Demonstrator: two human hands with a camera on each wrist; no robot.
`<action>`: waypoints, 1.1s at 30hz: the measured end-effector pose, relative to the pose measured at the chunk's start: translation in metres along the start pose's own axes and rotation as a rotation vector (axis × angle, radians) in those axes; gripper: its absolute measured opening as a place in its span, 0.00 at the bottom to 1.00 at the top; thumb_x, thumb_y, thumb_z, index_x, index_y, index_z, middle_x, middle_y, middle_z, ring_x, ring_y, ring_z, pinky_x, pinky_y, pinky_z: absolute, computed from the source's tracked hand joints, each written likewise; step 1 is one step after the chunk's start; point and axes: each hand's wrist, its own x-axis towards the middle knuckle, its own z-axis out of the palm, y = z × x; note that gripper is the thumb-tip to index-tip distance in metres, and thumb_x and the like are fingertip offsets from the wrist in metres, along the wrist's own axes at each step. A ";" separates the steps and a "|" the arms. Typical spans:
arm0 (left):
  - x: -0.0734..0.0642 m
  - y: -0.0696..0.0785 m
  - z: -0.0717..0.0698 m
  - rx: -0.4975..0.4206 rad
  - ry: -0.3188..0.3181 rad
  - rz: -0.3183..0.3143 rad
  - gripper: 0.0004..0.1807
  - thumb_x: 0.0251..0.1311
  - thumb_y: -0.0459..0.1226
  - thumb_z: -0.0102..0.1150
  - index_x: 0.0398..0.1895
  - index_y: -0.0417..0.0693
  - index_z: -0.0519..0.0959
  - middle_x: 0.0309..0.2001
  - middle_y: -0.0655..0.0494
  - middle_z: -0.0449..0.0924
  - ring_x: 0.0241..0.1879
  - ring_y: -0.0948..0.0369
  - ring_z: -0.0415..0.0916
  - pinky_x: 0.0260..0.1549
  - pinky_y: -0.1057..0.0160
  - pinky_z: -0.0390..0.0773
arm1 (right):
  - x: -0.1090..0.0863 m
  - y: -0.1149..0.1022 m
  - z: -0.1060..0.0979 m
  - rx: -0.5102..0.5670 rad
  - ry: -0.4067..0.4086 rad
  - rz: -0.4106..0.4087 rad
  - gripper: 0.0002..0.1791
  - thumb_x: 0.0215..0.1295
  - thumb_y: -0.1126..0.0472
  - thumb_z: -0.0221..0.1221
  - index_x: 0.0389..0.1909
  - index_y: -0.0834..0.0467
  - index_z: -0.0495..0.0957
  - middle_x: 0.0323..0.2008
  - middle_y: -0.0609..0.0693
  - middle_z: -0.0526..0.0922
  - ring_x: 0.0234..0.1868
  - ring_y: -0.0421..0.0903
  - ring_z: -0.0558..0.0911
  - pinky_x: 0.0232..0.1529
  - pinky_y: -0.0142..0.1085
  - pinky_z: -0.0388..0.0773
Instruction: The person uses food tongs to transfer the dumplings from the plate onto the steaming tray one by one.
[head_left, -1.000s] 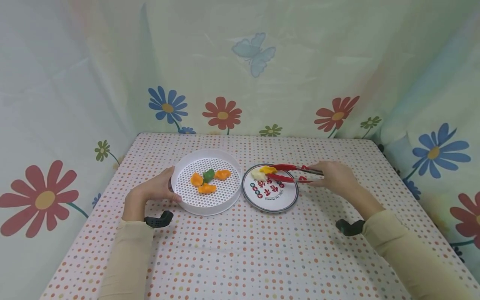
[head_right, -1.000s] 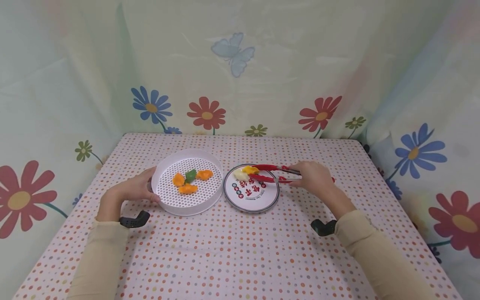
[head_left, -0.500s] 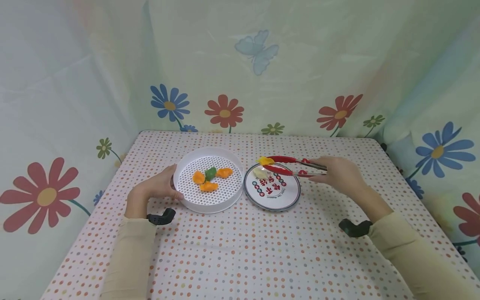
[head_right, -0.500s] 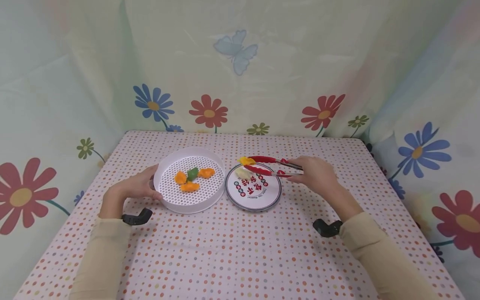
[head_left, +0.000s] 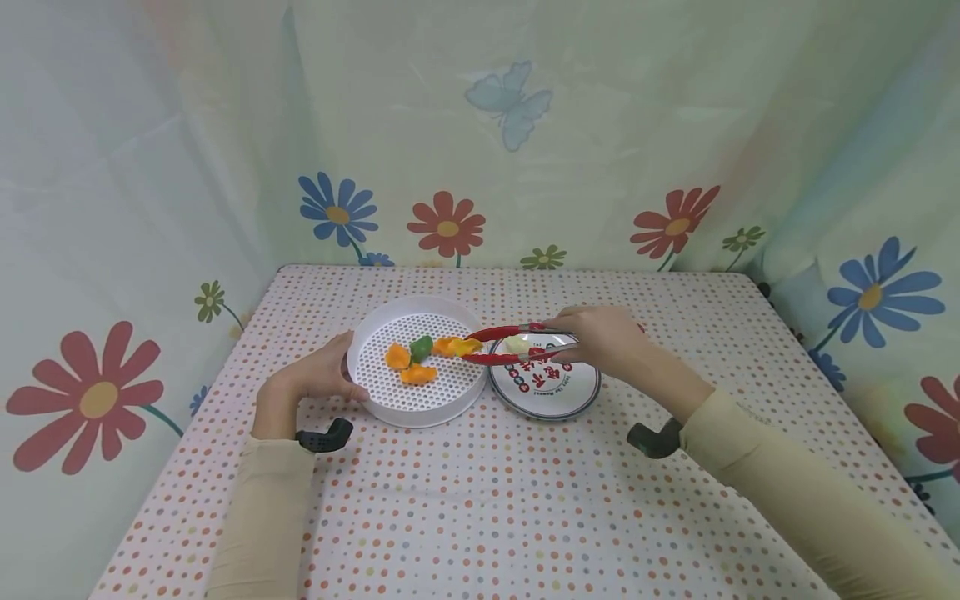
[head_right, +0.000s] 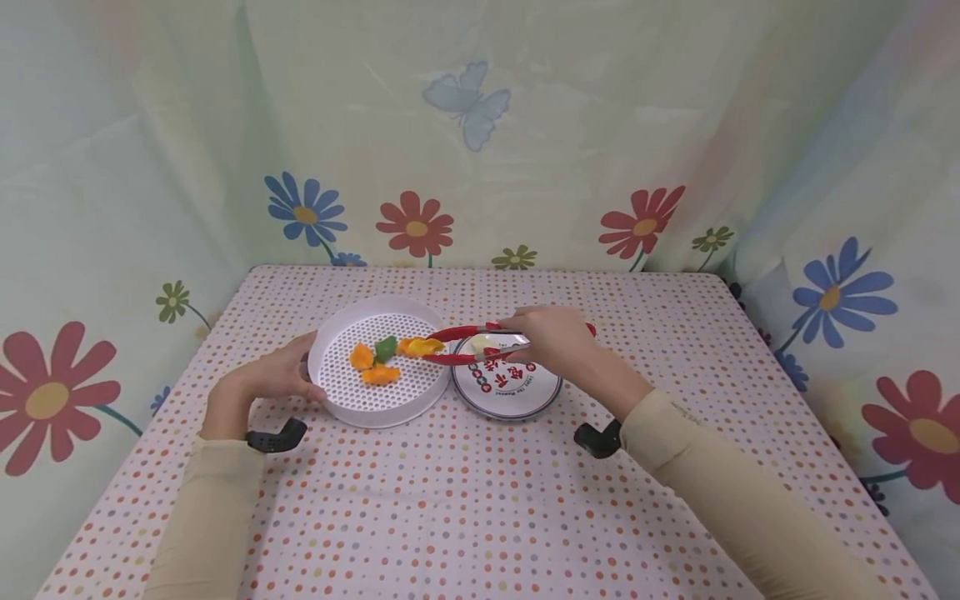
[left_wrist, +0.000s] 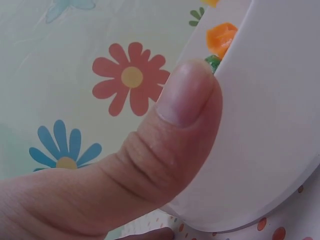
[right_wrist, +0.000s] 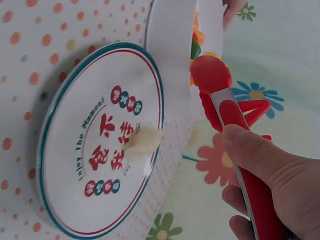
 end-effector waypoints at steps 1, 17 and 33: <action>0.000 0.000 0.000 0.004 -0.001 -0.005 0.66 0.32 0.54 0.77 0.73 0.44 0.47 0.70 0.41 0.55 0.71 0.45 0.51 0.70 0.41 0.49 | 0.004 -0.003 0.000 0.001 -0.019 -0.004 0.31 0.48 0.45 0.70 0.56 0.49 0.79 0.50 0.51 0.84 0.50 0.51 0.82 0.42 0.47 0.82; 0.005 0.003 0.002 0.002 0.000 0.006 0.68 0.29 0.53 0.78 0.74 0.47 0.46 0.70 0.46 0.56 0.70 0.49 0.53 0.71 0.44 0.52 | 0.045 -0.031 -0.007 -0.039 -0.126 -0.069 0.31 0.45 0.46 0.72 0.54 0.48 0.80 0.47 0.47 0.85 0.46 0.47 0.83 0.37 0.41 0.81; 0.000 0.004 0.000 0.009 -0.007 -0.029 0.68 0.31 0.53 0.78 0.74 0.45 0.45 0.71 0.44 0.53 0.71 0.47 0.51 0.71 0.43 0.51 | 0.051 -0.036 0.004 0.022 -0.104 -0.086 0.32 0.45 0.50 0.73 0.55 0.51 0.80 0.47 0.48 0.85 0.46 0.47 0.83 0.43 0.41 0.82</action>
